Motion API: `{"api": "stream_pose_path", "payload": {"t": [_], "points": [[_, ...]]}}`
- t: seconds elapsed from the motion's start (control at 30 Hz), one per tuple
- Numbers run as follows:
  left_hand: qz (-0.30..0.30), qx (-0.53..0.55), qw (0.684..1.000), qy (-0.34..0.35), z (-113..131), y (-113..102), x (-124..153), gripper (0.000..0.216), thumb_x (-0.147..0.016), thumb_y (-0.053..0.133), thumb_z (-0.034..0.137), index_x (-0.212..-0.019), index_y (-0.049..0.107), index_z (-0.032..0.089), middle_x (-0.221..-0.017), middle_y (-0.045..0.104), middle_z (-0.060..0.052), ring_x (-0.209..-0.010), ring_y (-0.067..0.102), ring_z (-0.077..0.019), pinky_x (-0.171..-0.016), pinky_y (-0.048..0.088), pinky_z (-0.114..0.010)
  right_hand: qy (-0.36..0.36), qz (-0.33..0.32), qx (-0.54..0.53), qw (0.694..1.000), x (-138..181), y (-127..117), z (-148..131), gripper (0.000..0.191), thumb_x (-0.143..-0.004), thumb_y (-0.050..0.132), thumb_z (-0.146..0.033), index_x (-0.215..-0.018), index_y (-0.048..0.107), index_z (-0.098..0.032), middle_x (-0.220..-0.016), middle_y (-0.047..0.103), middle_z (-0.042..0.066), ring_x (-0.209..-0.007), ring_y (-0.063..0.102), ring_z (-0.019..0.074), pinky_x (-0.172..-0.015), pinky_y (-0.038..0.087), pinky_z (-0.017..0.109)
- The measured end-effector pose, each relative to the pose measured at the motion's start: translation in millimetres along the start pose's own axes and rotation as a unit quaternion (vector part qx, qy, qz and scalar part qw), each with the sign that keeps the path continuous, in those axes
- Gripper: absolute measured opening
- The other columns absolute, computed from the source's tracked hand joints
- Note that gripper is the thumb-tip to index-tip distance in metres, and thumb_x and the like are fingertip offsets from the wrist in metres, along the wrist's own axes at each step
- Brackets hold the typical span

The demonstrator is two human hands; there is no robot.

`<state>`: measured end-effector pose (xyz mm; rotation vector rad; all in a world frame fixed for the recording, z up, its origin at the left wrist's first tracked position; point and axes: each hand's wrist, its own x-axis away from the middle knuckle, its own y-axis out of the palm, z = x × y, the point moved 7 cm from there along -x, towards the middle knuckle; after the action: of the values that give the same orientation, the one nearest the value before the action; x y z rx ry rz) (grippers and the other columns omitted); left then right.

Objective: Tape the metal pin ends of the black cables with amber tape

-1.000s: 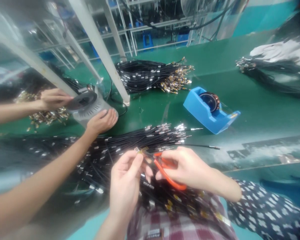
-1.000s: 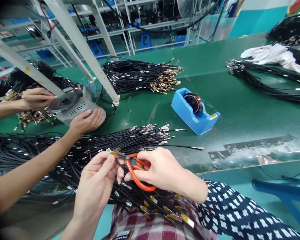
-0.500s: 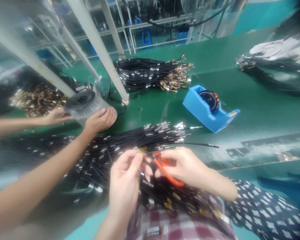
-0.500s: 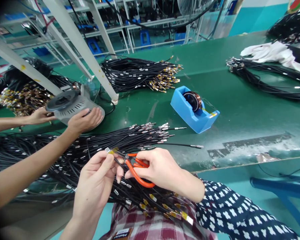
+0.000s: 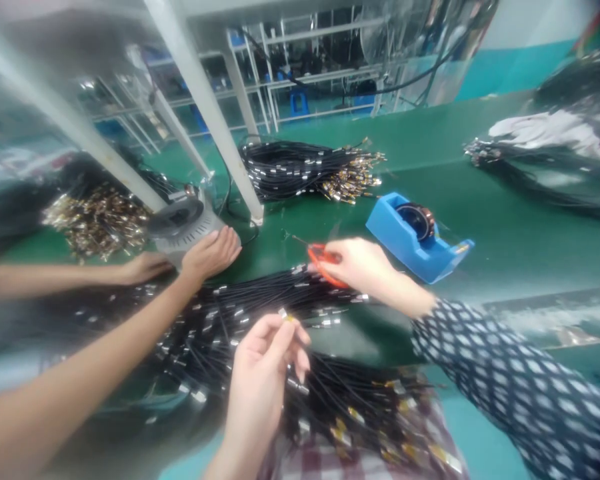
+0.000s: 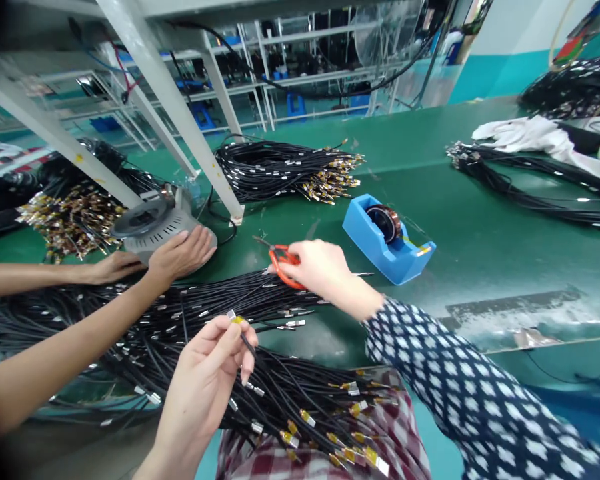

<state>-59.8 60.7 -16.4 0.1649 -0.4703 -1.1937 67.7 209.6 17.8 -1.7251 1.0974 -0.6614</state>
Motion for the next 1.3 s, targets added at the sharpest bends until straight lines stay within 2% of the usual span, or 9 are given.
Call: {"api": "stream_pose_path", "payload": {"t": [0.03, 0.17, 0.3, 0.43, 0.53, 0.63, 0.77, 1.1, 1.3], "points": [[0.0, -0.003, 1.0, -0.005, -1, 1, 1, 0.024, -0.075, 0.078, 0.032, -0.072, 0.06, 0.015, -0.065, 0.067, -0.001, -0.043, 0.054, -0.0096, -0.038, 0.041, -0.017, 0.007, -0.012, 0.061, 0.998, -19, 1, 1, 0.049, -0.086, 0.049, -0.065, -0.085, 0.07, -0.02, -0.084, 0.071, 0.006, -0.076, 0.064, 0.0212, -0.065, 0.042, 0.029], [-0.001, -0.016, 1.0, -0.026, -5, 1, 5, 0.03, -0.074, 0.078, 0.037, -0.072, 0.058, 0.015, -0.065, 0.068, -0.002, -0.039, 0.051, -0.0078, -0.036, 0.038, -0.017, 0.016, -0.038, 0.104, 0.994, -76, 20, 5, 0.034, -0.086, 0.064, -0.044, -0.091, 0.069, -0.011, -0.096, 0.069, 0.014, -0.092, 0.066, 0.0255, -0.085, 0.047, 0.039], [-0.004, -0.013, 0.999, -0.04, -7, 1, 6, 0.033, -0.072, 0.08, 0.038, -0.072, 0.056, 0.015, -0.063, 0.068, -0.002, -0.042, 0.053, -0.0093, -0.038, 0.04, -0.018, -0.014, -0.052, 0.089, 0.995, -86, 37, 3, 0.028, -0.09, 0.063, -0.034, -0.107, 0.064, -0.012, -0.108, 0.065, 0.01, -0.096, 0.064, 0.0213, -0.086, 0.052, 0.041], [-0.016, -0.007, 0.999, -0.03, -5, 5, 2, 0.029, -0.071, 0.081, 0.032, -0.073, 0.058, 0.015, -0.064, 0.067, -0.002, -0.045, 0.054, -0.0093, -0.042, 0.042, -0.018, -0.068, -0.005, 0.036, 0.997, -56, 19, -8, 0.026, -0.089, 0.062, -0.025, -0.113, 0.066, -0.015, -0.12, 0.062, 0.015, -0.106, 0.062, 0.0254, -0.091, 0.047, 0.037], [-0.031, -0.004, 0.999, -0.03, -5, 9, -1, 0.023, -0.068, 0.082, 0.024, -0.075, 0.063, 0.013, -0.068, 0.068, -0.002, -0.048, 0.055, -0.0086, -0.044, 0.043, -0.017, -0.112, -0.004, -0.073, 0.991, -16, 4, -18, 0.022, -0.094, 0.054, -0.029, -0.11, 0.066, -0.02, -0.112, 0.068, 0.005, -0.098, 0.064, 0.0159, -0.086, 0.049, 0.026], [-0.044, -0.005, 0.998, -0.034, -8, 12, -4, 0.021, -0.067, 0.082, 0.02, -0.08, 0.069, 0.011, -0.07, 0.07, -0.004, -0.051, 0.058, -0.0096, -0.045, 0.043, -0.017, -0.104, -0.061, -0.344, 0.931, 26, 1, -20, 0.017, -0.089, 0.06, -0.029, -0.093, 0.069, -0.015, -0.093, 0.072, 0.005, -0.082, 0.066, 0.0147, -0.074, 0.052, 0.025], [-0.061, -0.049, 0.997, -0.028, -12, 16, -8, 0.016, -0.07, 0.08, 0.022, -0.078, 0.071, 0.012, -0.067, 0.07, -0.005, -0.048, 0.056, -0.0098, -0.043, 0.042, -0.018, -0.044, -0.071, -0.46, 0.884, 61, 4, -10, 0.017, -0.085, 0.064, -0.03, -0.082, 0.068, -0.014, -0.08, 0.069, 0.004, -0.072, 0.062, 0.0137, -0.064, 0.049, 0.024], [-0.064, -0.161, 0.985, 0.002, -10, 29, -3, 0.013, -0.067, 0.079, 0.017, -0.066, 0.066, 0.015, -0.055, 0.061, 0.002, -0.046, 0.051, -0.0077, -0.044, 0.038, -0.017, -0.009, -0.086, -0.508, 0.857, 68, 0, -16, 0.017, -0.08, 0.068, -0.029, -0.075, 0.066, -0.013, -0.072, 0.067, 0.004, -0.066, 0.061, 0.0148, -0.065, 0.048, 0.028], [-0.143, -0.13, 0.981, -0.021, -6, 29, -6, 0.024, -0.085, 0.066, 0.037, -0.084, 0.072, 0.015, -0.071, 0.067, -0.005, -0.053, 0.053, -0.0102, -0.047, 0.039, -0.02, -0.025, -0.169, -0.592, 0.788, 67, 5, -23, 0.026, -0.081, 0.07, -0.036, -0.072, 0.063, -0.013, -0.067, 0.064, 0.002, -0.063, 0.06, 0.0135, -0.064, 0.049, 0.028]]}}
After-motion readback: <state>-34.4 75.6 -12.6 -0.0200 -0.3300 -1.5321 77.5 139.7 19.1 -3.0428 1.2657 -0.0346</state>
